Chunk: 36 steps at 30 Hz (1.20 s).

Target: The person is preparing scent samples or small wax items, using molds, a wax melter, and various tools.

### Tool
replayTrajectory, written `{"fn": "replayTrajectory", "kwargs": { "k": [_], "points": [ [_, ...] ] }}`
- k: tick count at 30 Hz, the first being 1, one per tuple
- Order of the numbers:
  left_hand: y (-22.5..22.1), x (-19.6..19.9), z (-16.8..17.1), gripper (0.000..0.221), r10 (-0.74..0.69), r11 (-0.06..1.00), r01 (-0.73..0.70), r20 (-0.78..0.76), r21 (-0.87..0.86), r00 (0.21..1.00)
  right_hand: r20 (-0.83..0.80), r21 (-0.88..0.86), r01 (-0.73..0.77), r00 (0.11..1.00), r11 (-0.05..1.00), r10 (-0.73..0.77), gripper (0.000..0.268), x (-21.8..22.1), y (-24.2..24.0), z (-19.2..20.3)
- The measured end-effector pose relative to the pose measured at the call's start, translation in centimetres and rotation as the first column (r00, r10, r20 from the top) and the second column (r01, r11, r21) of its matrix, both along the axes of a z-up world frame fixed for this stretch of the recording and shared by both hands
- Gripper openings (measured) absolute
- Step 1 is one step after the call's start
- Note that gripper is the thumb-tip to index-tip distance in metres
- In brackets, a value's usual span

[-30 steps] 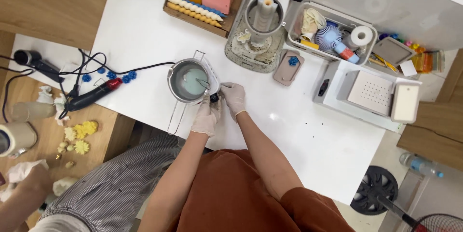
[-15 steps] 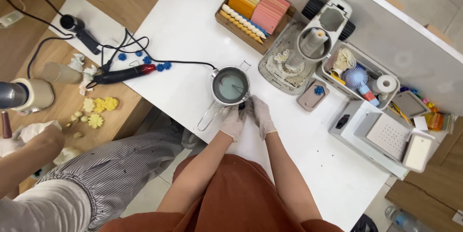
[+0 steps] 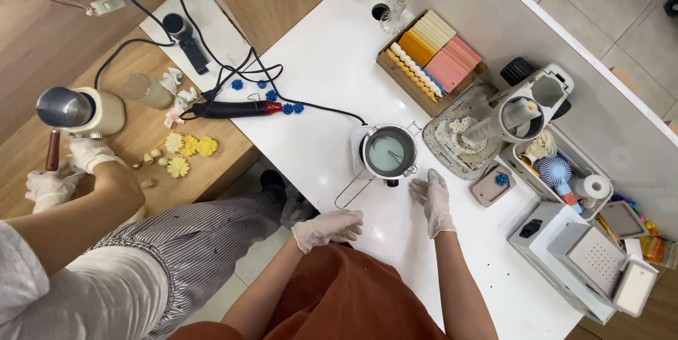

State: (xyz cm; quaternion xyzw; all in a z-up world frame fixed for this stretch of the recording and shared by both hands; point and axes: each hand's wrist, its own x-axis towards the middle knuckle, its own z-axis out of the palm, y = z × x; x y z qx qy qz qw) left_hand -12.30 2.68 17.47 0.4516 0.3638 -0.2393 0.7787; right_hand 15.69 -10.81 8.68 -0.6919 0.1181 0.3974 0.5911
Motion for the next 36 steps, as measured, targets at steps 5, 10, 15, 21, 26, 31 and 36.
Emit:
{"fn": "replayTrajectory", "kwargs": {
  "k": [5,10,15,21,26,31,36],
  "points": [
    [5.5,-2.4,2.6,0.055,-0.035,0.98,0.044,-0.049,0.196,0.998,-0.143,0.004,-0.045,0.989,0.999,0.045,0.058,-1.8,1.7,1.2],
    [9.3,-3.2,9.3,0.048,-0.33,0.877,0.361,-0.149,0.316,0.932,-0.198,0.049,-0.049,0.979,0.998,0.058,0.063,-2.7,1.7,0.7],
    [13.0,-4.6,8.5,0.044,-0.256,0.877,0.291,-0.14,0.382,0.956,-0.179,0.092,-0.084,0.979,0.992,0.099,0.061,-4.8,3.5,5.5],
    [22.4,-7.0,7.6,0.043,0.549,0.356,-0.42,0.177,0.835,0.817,-0.161,0.041,-0.064,0.984,0.997,0.07,0.064,-4.2,1.9,3.0],
    [31.7,-7.5,7.6,0.067,0.474,-0.286,-0.496,0.57,0.82,0.671,-0.087,-0.058,-0.058,0.995,0.997,0.052,0.058,-4.1,0.4,5.5],
    [40.6,-4.7,13.1,0.042,0.494,-0.295,-0.641,0.687,0.709,0.533,0.109,-0.302,0.035,0.994,0.953,-0.002,0.054,-5.2,0.8,11.2],
    [51.7,-4.5,17.2,0.039,0.389,-0.696,-0.176,0.571,0.696,0.723,0.851,-0.176,0.238,0.524,0.955,0.026,0.031,-7.7,5.8,19.8]
  ]
}}
